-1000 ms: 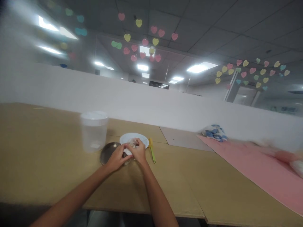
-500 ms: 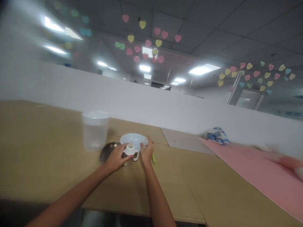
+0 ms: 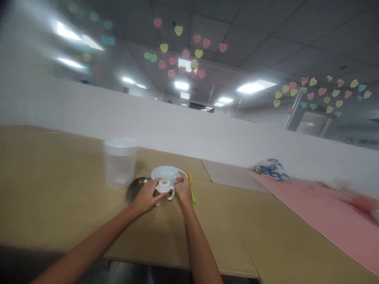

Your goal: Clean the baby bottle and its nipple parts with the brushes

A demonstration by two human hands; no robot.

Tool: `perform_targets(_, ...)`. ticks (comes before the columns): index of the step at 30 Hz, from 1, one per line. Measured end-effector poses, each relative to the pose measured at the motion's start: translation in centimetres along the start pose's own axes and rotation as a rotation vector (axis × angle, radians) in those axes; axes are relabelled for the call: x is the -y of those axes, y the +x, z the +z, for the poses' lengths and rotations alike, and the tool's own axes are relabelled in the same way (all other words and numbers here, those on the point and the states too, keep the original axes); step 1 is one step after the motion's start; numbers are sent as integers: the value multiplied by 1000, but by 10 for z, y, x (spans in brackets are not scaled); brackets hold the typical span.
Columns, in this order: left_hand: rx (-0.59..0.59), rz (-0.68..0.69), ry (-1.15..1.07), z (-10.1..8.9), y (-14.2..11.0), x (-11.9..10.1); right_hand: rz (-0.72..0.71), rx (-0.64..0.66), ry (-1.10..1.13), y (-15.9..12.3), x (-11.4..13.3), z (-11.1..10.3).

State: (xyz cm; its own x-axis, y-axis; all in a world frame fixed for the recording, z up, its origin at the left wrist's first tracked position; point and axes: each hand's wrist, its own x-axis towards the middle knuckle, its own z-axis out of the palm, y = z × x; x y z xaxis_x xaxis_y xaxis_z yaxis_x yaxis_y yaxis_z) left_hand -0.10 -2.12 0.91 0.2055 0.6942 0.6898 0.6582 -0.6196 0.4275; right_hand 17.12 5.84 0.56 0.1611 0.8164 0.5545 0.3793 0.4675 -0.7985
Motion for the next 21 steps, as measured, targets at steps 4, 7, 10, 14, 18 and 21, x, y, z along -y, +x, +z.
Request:
perform_targets(4,0,-8,-1,1,0,1,-12,55,-21,-2,-4,2)
perform_targets(7,6,-9,4,1,0,1,-39,65,-131,-5,0,2)
perform_targets(10,8,-3,12,1,0,1,-88,40,-229,-9,6,1)
perform_targets(14,6,-24,18,2,0,2,-120,2,-276,-12,19,-4)
perform_targets(18,10,-23,13,4,0,3,-253,-7,-280,-18,38,-9)
perform_targets(21,8,-30,-17,4,1,4,-410,136,-269,-26,53,-6)
